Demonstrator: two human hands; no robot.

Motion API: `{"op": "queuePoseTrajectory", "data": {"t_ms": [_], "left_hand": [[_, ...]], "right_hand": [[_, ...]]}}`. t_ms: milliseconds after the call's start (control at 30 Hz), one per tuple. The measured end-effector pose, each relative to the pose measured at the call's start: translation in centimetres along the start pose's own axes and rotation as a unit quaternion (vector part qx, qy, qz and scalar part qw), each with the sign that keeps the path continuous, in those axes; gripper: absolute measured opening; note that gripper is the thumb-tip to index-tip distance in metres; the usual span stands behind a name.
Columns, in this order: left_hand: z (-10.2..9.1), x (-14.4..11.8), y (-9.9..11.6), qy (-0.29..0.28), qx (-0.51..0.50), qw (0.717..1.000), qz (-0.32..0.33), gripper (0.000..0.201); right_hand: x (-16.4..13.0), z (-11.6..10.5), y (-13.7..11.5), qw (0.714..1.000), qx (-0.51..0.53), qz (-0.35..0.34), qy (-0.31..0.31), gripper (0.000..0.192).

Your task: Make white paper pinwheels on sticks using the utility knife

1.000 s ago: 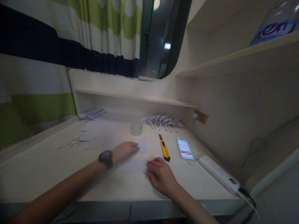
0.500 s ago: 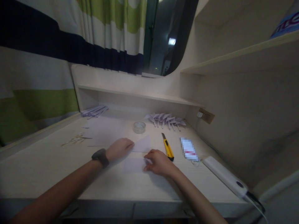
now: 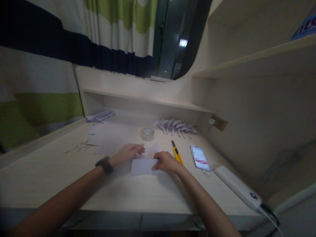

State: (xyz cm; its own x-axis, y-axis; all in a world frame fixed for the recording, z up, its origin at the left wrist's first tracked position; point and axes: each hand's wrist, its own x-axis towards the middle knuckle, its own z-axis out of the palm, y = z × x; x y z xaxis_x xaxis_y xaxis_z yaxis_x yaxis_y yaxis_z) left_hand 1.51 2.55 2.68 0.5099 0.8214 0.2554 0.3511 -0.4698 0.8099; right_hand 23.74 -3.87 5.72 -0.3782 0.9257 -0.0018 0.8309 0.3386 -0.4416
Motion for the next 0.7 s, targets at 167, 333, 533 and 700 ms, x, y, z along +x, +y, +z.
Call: {"op": "queuePoseTrajectory", "data": {"t_ms": [167,333,533,700], "left_hand": [[-0.5,0.2,-0.4,-0.004,-0.128,0.991,-0.024,0.050],[-1.1,0.7,-1.5,0.083,-0.132,0.986,-0.066,0.043],[-2.0,0.6,-1.6,0.144,-0.233,0.955,-0.116,0.036],[-2.2,0.5,-1.6,0.156,-0.264,0.945,-0.117,0.031]], "right_hand": [[3.4,-1.4,2.0,0.990,0.133,-0.008,0.038,0.023],[5.3,0.5,4.2,0.928,0.328,0.014,0.175,0.031],[5.1,1.8,5.2,0.827,0.501,0.007,0.256,0.053],[4.8,2.0,4.6,0.849,0.492,-0.062,0.182,0.077]]}}
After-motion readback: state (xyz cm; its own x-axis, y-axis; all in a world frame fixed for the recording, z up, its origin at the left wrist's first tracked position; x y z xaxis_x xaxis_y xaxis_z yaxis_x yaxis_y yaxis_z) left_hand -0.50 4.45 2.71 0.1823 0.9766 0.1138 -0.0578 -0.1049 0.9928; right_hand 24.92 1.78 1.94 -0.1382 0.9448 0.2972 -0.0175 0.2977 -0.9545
